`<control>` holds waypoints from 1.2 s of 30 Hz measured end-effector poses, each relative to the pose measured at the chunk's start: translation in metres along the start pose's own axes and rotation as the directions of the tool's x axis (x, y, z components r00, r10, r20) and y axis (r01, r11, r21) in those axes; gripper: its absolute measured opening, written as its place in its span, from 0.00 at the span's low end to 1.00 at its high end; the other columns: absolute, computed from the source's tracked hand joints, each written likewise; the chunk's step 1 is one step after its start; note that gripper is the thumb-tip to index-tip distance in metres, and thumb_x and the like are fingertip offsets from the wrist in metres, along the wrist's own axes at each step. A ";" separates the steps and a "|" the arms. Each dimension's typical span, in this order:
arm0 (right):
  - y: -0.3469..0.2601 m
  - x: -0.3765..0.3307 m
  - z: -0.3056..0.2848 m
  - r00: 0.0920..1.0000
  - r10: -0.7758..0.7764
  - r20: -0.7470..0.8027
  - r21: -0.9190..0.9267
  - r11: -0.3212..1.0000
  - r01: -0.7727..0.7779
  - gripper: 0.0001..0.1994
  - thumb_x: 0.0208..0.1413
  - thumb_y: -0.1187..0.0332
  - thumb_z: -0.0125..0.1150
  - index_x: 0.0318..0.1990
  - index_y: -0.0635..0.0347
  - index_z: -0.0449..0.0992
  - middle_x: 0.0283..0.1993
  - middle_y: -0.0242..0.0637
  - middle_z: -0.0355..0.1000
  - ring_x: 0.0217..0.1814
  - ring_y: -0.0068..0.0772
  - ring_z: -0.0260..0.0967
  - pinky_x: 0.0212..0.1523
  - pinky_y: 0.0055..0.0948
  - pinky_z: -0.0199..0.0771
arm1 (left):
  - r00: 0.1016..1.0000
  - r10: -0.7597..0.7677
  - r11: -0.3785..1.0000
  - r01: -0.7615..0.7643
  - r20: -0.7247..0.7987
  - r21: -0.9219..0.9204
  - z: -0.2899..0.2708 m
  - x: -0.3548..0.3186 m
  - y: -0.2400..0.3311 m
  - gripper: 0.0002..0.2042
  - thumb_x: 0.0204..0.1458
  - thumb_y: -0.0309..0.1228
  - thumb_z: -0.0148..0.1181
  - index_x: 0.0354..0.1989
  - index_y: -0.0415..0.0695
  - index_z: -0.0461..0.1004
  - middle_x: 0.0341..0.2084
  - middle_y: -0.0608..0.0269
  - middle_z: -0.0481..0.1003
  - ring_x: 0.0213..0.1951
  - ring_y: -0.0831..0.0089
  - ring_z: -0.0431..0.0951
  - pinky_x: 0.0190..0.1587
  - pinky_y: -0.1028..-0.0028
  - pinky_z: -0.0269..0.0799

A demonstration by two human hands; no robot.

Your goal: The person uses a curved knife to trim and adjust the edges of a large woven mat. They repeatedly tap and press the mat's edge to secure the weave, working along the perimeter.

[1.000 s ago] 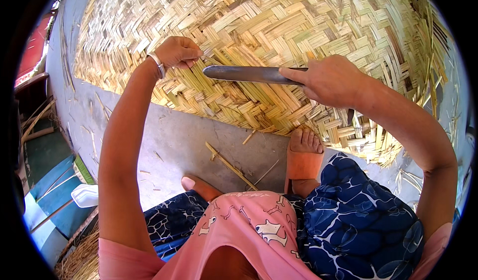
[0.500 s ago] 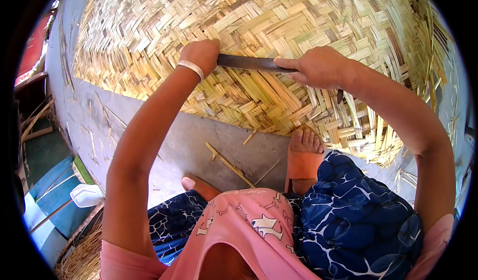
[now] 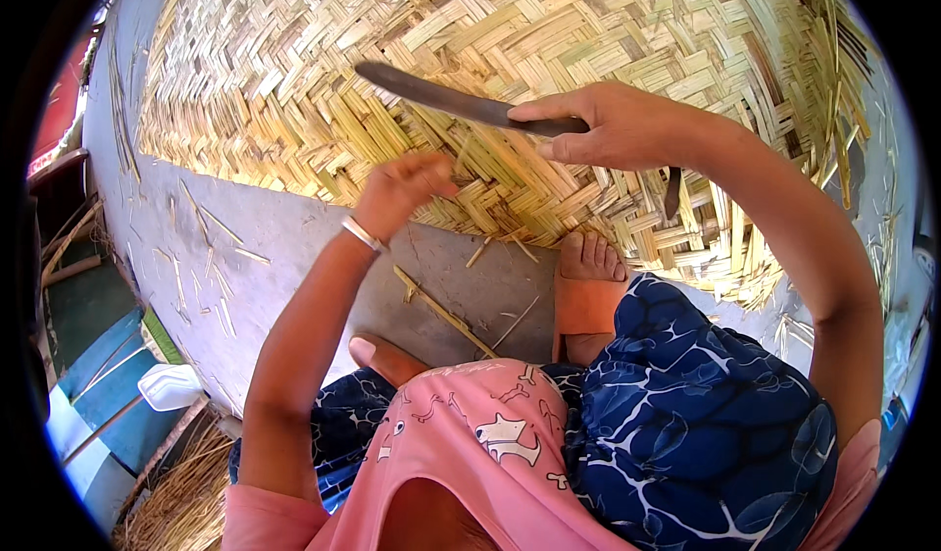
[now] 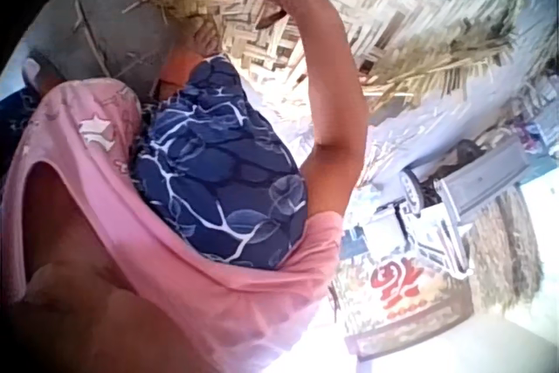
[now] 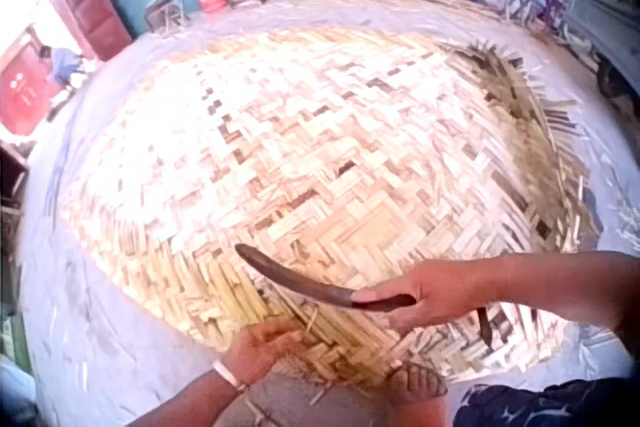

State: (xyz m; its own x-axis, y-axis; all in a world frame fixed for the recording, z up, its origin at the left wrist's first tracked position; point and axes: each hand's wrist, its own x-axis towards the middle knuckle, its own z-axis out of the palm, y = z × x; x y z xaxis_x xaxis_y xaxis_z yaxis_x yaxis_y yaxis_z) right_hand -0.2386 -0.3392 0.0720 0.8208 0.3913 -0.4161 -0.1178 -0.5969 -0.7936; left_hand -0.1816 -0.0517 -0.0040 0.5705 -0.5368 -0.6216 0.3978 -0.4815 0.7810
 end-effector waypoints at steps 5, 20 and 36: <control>-0.034 -0.028 -0.009 0.966 0.149 0.212 0.593 0.766 -0.248 0.27 0.53 0.63 0.59 0.62 0.53 0.66 0.38 0.28 0.71 0.34 0.15 0.62 0.37 0.17 0.63 | 0.956 -0.012 0.971 -0.059 -0.293 -0.232 0.000 0.025 0.014 0.21 0.52 0.30 0.61 0.50 0.31 0.66 0.40 0.50 0.76 0.28 0.71 0.81 0.23 0.80 0.73; -0.015 -0.045 0.018 0.917 0.235 0.321 0.590 0.708 -0.388 0.26 0.55 0.65 0.57 0.63 0.56 0.65 0.29 0.27 0.71 0.29 0.19 0.67 0.31 0.22 0.67 | 0.908 -0.213 0.909 0.048 -0.362 -0.414 0.044 0.029 0.002 0.09 0.54 0.30 0.59 0.26 0.39 0.70 0.19 0.58 0.76 0.16 0.76 0.75 0.16 0.80 0.69; 0.003 -0.018 0.065 0.982 0.168 -0.086 -0.297 0.936 -0.187 0.27 0.49 0.57 0.56 0.60 0.46 0.67 0.25 0.48 0.73 0.27 0.51 0.72 0.30 0.45 0.70 | 0.902 -0.274 0.744 -0.021 -0.334 -0.667 0.048 0.026 0.004 0.09 0.54 0.37 0.61 0.28 0.46 0.71 0.19 0.71 0.71 0.19 0.80 0.74 0.18 0.82 0.66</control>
State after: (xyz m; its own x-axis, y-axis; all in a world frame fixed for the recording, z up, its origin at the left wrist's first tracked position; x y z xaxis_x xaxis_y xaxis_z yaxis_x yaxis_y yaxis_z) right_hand -0.2898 -0.3023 0.0485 0.8343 0.2233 -0.5041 -0.0974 -0.8402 -0.5335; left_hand -0.1994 -0.1013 -0.0202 0.6456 -0.1205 -0.7541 0.7636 0.1152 0.6353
